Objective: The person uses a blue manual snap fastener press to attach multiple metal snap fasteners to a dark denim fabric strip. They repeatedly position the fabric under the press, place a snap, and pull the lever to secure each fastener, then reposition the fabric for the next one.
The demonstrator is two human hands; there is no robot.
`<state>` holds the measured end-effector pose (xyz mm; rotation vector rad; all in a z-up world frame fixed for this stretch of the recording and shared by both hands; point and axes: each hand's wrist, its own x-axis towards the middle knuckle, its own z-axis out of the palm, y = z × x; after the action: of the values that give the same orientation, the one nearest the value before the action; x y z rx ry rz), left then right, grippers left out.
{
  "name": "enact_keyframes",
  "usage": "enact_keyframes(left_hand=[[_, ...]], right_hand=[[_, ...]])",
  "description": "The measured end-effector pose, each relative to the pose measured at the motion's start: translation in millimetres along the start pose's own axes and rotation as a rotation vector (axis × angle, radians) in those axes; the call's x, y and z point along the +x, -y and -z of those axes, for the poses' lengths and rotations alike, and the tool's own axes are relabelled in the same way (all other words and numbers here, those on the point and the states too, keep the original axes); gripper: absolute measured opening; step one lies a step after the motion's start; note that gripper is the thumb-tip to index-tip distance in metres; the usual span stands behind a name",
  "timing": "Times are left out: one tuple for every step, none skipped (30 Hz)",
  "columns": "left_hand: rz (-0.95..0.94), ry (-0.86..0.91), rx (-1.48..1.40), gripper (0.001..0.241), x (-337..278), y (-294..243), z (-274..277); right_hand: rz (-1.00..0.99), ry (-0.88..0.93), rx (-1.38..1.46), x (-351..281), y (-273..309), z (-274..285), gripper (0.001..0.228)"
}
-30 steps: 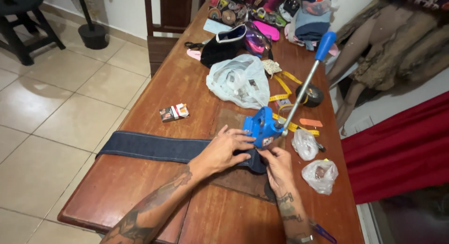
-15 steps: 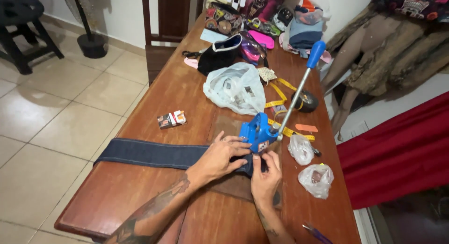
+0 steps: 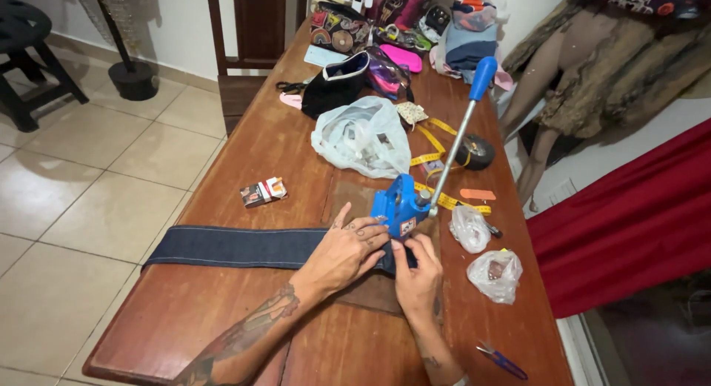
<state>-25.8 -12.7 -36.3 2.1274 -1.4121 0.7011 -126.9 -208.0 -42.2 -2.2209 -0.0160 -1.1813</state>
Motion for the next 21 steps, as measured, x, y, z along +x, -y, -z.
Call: enact_keyframes(left_hand=[[0.013,-0.014,-0.02,0.035,-0.9,-3.5,0.8],[0.025,-0.031,-0.035,0.034,0.5,-4.1,2.3],[0.024,-0.036,-0.027,0.034,4.5,-0.5,5.3],[0.012,-0.024,-0.005,0.035,2.7,-2.5,7.3],[0.0,-0.013,0.016,0.036,1.1,-4.5,8.6],[-0.003,-0.009,0.008,0.036,-1.3,-5.9,6.0],[0.045,-0.036,-0.088,0.038,-3.3,-7.6,3.4],[0.091,-0.065,-0.175,0.04,-2.5,-4.4,2.8],[0.086,-0.065,-0.175,0.04,1.1,-4.2,2.9],[0.189,-0.099,-0.306,0.035,1.4,-5.0,3.8],[0.294,-0.133,-0.438,0.031,1.7,-5.8,4.6],[0.292,-0.129,-0.438,0.031,3.5,-9.7,7.5],[0.329,-0.175,-0.474,0.022,5.3,-13.5,10.4],[0.364,-0.222,-0.506,0.02,7.7,-15.9,13.9],[0.362,-0.219,-0.504,0.02,10.7,-14.9,14.5],[0.4,-0.207,-0.561,0.016,11.2,-17.8,13.4],[0.439,-0.195,-0.617,0.013,11.7,-20.6,12.2],[0.439,-0.192,-0.618,0.013,11.8,-21.7,11.0],[0.473,-0.192,-0.625,0.013,12.1,-23.0,9.8],[0.504,-0.19,-0.631,0.013,12.5,-23.3,9.4],[0.502,-0.187,-0.63,0.013,16.7,-24.6,14.1]], right_hand=[[-0.015,-0.007,0.036,-0.8,-0.3,1.4,0.017],[-0.024,-0.016,0.076,2.2,-1.4,0.5,0.016],[-0.016,-0.019,0.08,7.6,-5.4,-3.9,0.016],[-0.127,0.023,0.17,4.5,-7.3,-4.5,0.016],[-0.239,0.065,0.26,1.3,-9.8,-5.2,0.019],[-0.246,0.063,0.254,2.3,-5.6,-1.8,0.019],[-0.242,0.09,0.27,3.5,-1.5,1.8,0.018],[-0.231,0.113,0.291,9.6,2.5,1.3,0.018],[-0.23,0.108,0.291,10.7,-0.4,1.3,0.018],[-0.266,0.115,0.313,9.0,-1.9,0.7,0.017],[-0.302,0.121,0.335,7.1,-3.4,0.0,0.016],[-0.306,0.118,0.336,7.2,-5.0,1.1,0.016],[-0.329,0.138,0.372,7.4,-6.5,2.2,0.015],[-0.349,0.157,0.409,9.1,-8.1,2.0,0.015],[-0.35,0.153,0.412,14.0,-10.1,-0.5,0.015],[-0.325,0.153,0.367,15.2,-12.3,0.2,0.015],[-0.301,0.154,0.322,16.4,-14.6,0.7,0.015],[-0.303,0.153,0.322,14.8,-22.0,0.2,0.015],[-0.356,0.161,0.355,13.4,-29.3,-0.2,0.012],[-0.408,0.167,0.389,12.2,-36.1,-1.5,0.009],[-0.41,0.163,0.391,19.3,-30.5,-2.6,0.009]])
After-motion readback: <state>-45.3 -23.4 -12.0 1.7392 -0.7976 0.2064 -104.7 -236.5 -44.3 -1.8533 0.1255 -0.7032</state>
